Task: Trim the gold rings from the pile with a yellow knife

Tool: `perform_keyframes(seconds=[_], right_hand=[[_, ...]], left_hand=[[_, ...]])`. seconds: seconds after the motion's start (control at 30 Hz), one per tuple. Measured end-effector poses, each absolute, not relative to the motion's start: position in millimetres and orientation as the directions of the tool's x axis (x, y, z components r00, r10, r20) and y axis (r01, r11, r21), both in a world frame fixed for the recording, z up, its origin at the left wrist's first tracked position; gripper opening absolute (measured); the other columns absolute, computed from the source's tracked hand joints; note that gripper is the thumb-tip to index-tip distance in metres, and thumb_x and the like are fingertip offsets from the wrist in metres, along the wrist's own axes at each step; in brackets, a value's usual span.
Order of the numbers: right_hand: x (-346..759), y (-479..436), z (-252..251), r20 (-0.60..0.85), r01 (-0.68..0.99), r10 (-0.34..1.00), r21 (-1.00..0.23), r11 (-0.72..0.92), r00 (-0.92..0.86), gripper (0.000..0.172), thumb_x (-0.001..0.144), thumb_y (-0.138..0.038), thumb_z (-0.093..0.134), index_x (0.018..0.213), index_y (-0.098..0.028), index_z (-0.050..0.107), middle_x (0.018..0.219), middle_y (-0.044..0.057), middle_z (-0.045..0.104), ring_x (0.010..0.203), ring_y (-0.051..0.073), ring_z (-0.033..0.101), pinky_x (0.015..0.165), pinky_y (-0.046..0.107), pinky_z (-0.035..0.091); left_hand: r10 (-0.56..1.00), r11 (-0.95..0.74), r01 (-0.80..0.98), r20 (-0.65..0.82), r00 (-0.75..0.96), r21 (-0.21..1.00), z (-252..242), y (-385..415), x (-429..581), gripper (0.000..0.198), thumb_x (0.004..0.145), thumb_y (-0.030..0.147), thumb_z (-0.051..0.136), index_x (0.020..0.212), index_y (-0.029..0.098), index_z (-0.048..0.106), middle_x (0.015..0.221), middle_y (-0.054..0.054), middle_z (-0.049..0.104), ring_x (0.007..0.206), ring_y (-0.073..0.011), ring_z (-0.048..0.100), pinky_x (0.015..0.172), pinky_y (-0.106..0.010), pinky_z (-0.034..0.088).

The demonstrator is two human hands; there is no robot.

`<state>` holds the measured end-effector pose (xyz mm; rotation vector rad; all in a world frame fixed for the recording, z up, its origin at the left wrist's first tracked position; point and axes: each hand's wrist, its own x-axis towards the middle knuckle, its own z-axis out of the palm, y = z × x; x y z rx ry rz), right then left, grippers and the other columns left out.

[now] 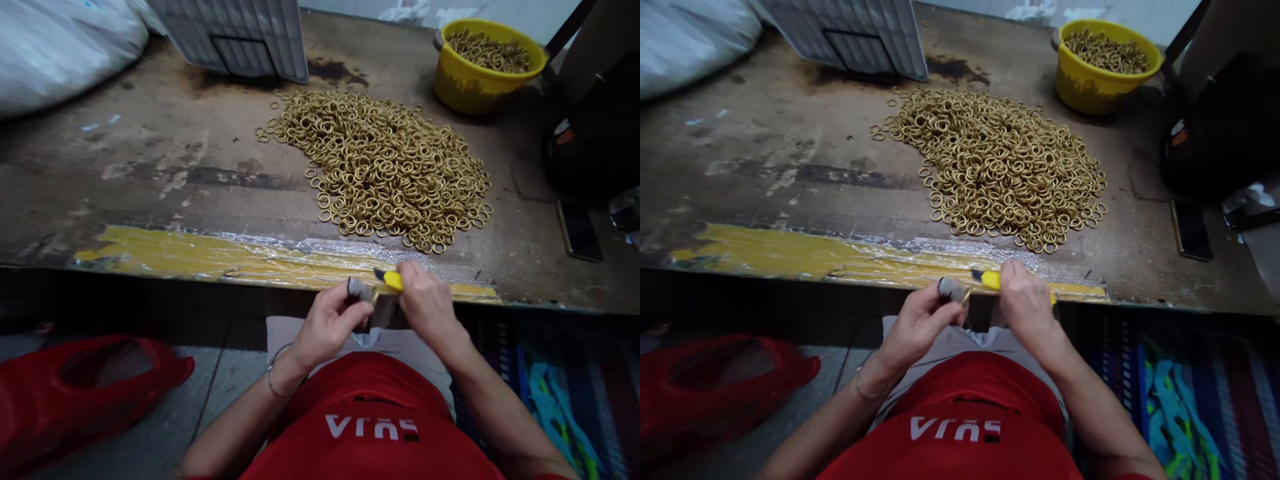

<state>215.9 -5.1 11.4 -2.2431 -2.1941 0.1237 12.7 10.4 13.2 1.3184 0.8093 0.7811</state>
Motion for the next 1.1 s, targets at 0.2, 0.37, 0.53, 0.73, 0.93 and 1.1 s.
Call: perform_keyframes(seconds=[0.2,0.37,0.53,0.73,0.93,1.1], right_hand=[[247,18,1,0.094,0.992,0.991,-0.088,-0.089,0.097,0.029,0.089,-0.007,0.051,0.112,-0.017,0.066,0.107,0.010,0.069,0.085,0.021,0.065,0.069,0.029,0.040],[242,42,-6,-0.012,0.996,0.996,0.029,-0.084,0.085,0.024,0.093,-0.013,0.048,0.105,-0.016,0.069,0.106,0.011,0.068,0.076,0.018,0.063,0.061,0.029,0.034],[239,48,3,0.026,0.959,0.995,-0.270,-0.082,0.093,0.013,0.089,-0.019,0.055,0.081,-0.016,0.064,0.086,0.008,0.066,0.071,0.017,0.058,0.062,0.028,0.034],[223,31,17,-0.408,0.177,0.909,-0.904,-0.389,-0.089,0.033,0.081,-0.050,0.062,0.068,-0.021,0.051,0.048,-0.008,0.043,0.040,0.007,0.034,0.042,0.022,0.028],[211,30,4,-0.563,-0.184,0.790,-0.773,-0.607,-0.243,0.045,0.063,-0.051,0.081,0.071,-0.021,0.049,0.053,-0.009,0.046,0.039,0.004,0.034,0.036,0.018,0.026],[211,23,7,-0.476,0.050,0.859,-0.878,-0.475,-0.188,0.040,0.081,-0.058,0.063,0.068,-0.022,0.049,0.052,-0.007,0.043,0.043,0.008,0.035,0.042,0.022,0.029]], left_hand=[[0.762,0.300,-0.173,-0.127,0.634,0.938,6,7,9,0.029,0.090,0.041,0.067,0.077,0.016,0.059,0.066,0.001,0.055,0.058,-0.0103,0.049,0.055,-0.024,0.041],[0.754,0.546,-0.348,-0.266,0.601,0.762,-15,20,19,0.033,0.079,0.041,0.078,0.090,0.017,0.059,0.064,0.003,0.056,0.052,-0.0089,0.049,0.048,-0.020,0.040],[0.748,0.580,-0.367,-0.295,0.595,0.727,-14,30,19,0.032,0.081,0.044,0.071,0.089,0.013,0.066,0.081,-0.008,0.068,0.058,-0.0133,0.059,0.041,-0.020,0.040],[0.952,0.056,0.013,-0.057,0.300,0.998,-16,30,24,0.012,0.085,0.024,0.070,0.092,0.015,0.074,0.074,-0.003,0.072,0.058,-0.0102,0.059,0.056,-0.021,0.047],[0.911,-0.278,0.143,0.213,0.354,0.950,-19,27,21,0.009,0.087,0.019,0.070,0.090,0.018,0.078,0.084,-0.005,0.077,0.077,-0.0159,0.068,0.073,-0.026,0.052],[0.950,-0.014,0.154,-0.035,0.311,0.988,-14,25,23,0.010,0.082,0.023,0.070,0.074,0.017,0.072,0.055,0.003,0.061,0.048,-0.0093,0.054,0.050,-0.021,0.043]])
